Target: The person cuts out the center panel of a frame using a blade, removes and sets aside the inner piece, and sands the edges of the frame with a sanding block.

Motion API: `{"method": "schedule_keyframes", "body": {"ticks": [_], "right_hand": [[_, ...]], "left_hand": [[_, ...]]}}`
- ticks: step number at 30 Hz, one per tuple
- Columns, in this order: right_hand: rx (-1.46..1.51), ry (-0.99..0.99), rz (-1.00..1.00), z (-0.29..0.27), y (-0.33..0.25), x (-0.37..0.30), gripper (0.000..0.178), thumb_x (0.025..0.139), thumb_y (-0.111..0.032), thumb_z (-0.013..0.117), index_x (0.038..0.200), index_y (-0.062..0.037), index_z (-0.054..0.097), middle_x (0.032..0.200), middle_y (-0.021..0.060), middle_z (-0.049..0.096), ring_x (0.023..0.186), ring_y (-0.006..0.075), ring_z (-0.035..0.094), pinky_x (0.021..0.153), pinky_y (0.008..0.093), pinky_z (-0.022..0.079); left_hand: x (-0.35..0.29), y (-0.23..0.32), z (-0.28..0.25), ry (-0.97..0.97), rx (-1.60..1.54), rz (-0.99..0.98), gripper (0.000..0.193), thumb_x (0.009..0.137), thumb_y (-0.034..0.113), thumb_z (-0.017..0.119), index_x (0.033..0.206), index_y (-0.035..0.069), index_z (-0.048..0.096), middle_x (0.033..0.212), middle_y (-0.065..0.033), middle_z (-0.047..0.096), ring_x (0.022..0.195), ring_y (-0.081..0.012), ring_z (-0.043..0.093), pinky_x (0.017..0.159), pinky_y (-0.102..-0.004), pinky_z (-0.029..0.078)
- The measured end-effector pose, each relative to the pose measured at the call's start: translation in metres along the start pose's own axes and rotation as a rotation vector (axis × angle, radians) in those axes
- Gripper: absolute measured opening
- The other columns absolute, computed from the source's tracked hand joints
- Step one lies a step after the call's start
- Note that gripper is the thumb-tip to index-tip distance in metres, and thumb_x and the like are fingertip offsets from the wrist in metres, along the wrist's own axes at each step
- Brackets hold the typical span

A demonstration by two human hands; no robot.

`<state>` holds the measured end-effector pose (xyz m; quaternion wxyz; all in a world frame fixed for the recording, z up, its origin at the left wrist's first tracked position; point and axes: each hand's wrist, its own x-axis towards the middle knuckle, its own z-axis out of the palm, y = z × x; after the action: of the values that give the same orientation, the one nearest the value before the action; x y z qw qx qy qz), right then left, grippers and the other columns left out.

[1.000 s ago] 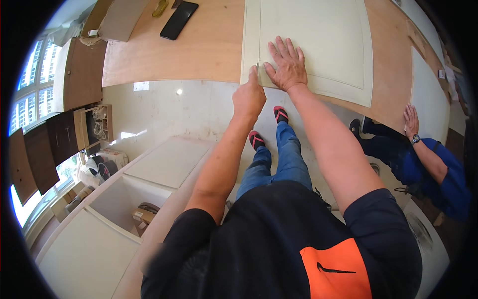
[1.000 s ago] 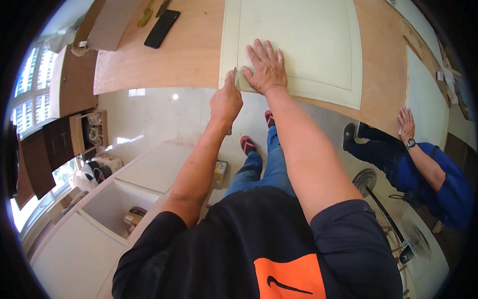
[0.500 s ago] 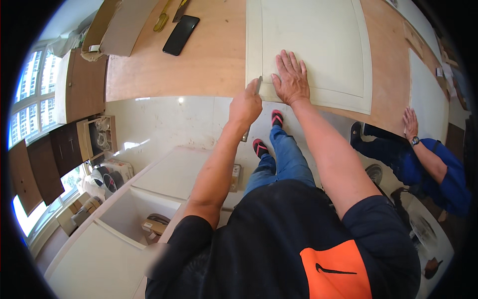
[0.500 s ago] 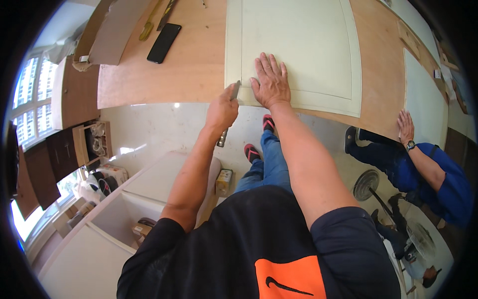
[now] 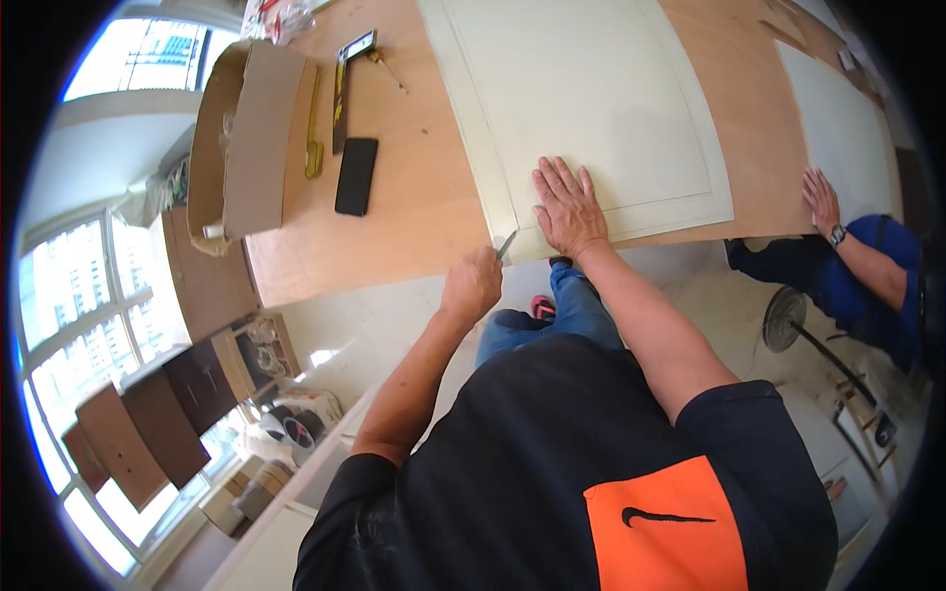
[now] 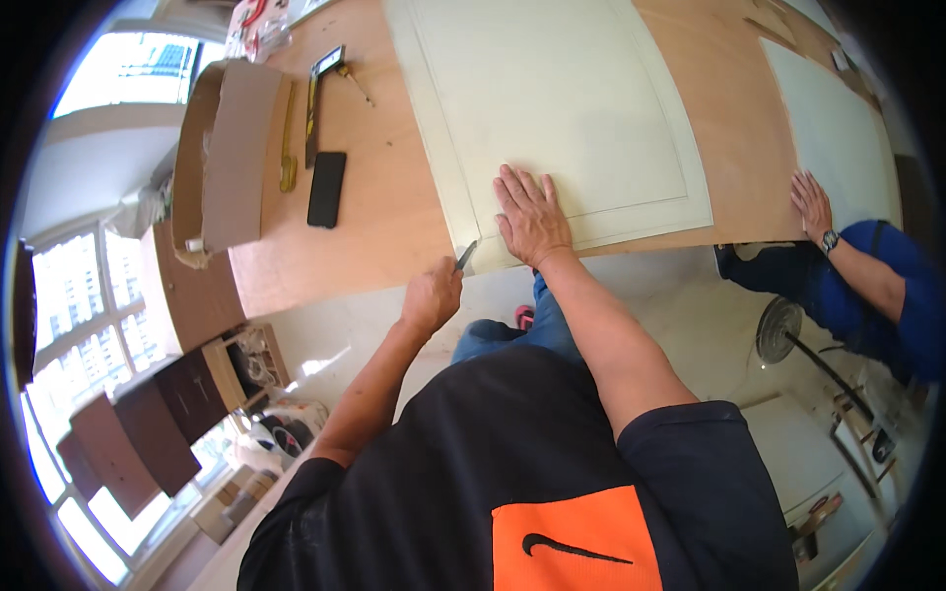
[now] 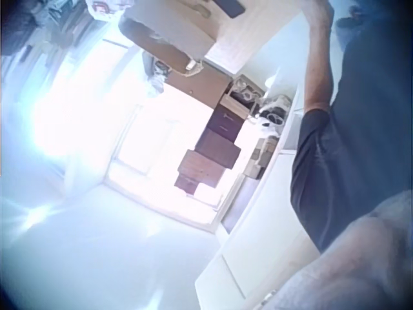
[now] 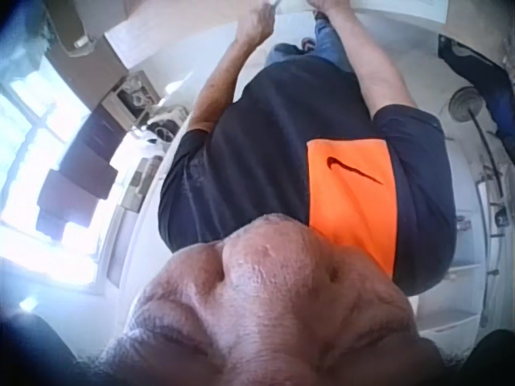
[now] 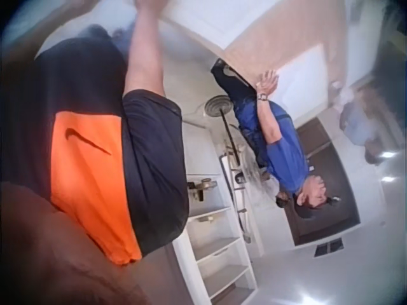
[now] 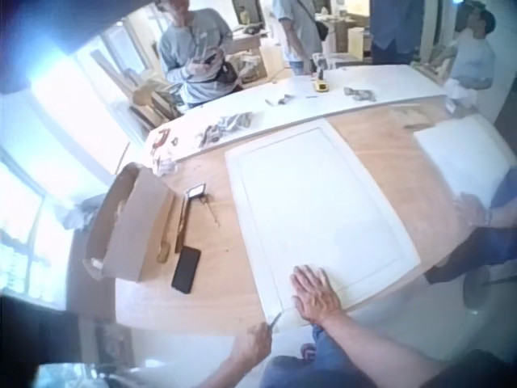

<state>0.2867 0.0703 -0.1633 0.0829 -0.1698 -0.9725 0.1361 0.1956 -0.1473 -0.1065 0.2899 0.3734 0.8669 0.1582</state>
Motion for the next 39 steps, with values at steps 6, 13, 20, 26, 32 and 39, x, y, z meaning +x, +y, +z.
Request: {"method": "schedule_keyframes", "body": {"ticks": [6,13,20,26,32,39], "right_hand": [[-0.109,0.123,0.508,0.008,-0.014,-0.007,0.071,0.096,-0.044,0.057,0.155,-0.0063,0.041,0.167,0.0133,0.031,0.156,0.0344,0.022,0.123,0.0637,0.016],[-0.241,0.19,1.03,0.015,-0.044,0.003,0.079,0.097,-0.055,0.055,0.158,-0.0084,0.035,0.168,0.0135,0.028,0.156,0.0361,0.021,0.121,0.0679,0.015],[-0.297,0.138,1.108,0.014,-0.042,-0.003,0.074,0.1,-0.055,0.048,0.16,-0.0146,0.034,0.169,0.008,0.026,0.156,0.0318,0.021,0.124,0.0616,0.016],[-0.3,0.182,1.104,0.025,-0.041,-0.002,0.07,0.101,-0.054,0.047,0.159,-0.0174,0.035,0.169,0.0056,0.027,0.155,0.0306,0.024,0.124,0.0589,0.017],[-0.334,0.237,1.107,0.031,-0.04,-0.006,0.066,0.102,-0.055,0.045,0.158,-0.0208,0.038,0.169,0.0009,0.028,0.155,0.0261,0.024,0.124,0.0577,0.017],[-0.345,0.141,1.15,0.028,-0.041,-0.005,0.068,0.102,-0.058,0.041,0.16,-0.023,0.034,0.17,-0.0012,0.026,0.157,0.023,0.021,0.126,0.0541,0.016]], "left_hand": [[0.031,-0.015,-0.023,-0.032,0.043,0.265,0.02,0.099,0.022,0.057,0.1,0.003,0.054,0.082,-0.0268,0.067,0.078,-0.0509,0.063,0.07,-0.0592,0.05],[0.085,-0.061,-0.032,-0.196,0.252,0.66,0.019,0.099,0.022,0.054,0.099,0.003,0.054,0.082,-0.0261,0.068,0.076,-0.0491,0.065,0.069,-0.0591,0.051],[0.116,-0.044,-0.029,-0.26,0.254,0.895,0.017,0.097,0.017,0.056,0.089,0.002,0.052,0.065,-0.0259,0.064,0.06,-0.0465,0.064,0.056,-0.0577,0.051],[0.121,-0.049,-0.028,-0.235,0.204,0.981,0.017,0.098,0.015,0.056,0.087,0.003,0.05,0.063,-0.0253,0.064,0.057,-0.0458,0.064,0.053,-0.0556,0.051],[0.116,-0.042,-0.031,-0.301,0.307,0.932,0.015,0.097,0.017,0.052,0.09,0.004,0.052,0.07,-0.0251,0.068,0.067,-0.0455,0.068,0.064,-0.0561,0.054],[0.113,-0.036,-0.034,-0.378,0.358,0.852,0.017,0.099,0.018,0.049,0.094,0.002,0.052,0.078,-0.028,0.069,0.076,-0.0482,0.069,0.072,-0.0588,0.053]]}}
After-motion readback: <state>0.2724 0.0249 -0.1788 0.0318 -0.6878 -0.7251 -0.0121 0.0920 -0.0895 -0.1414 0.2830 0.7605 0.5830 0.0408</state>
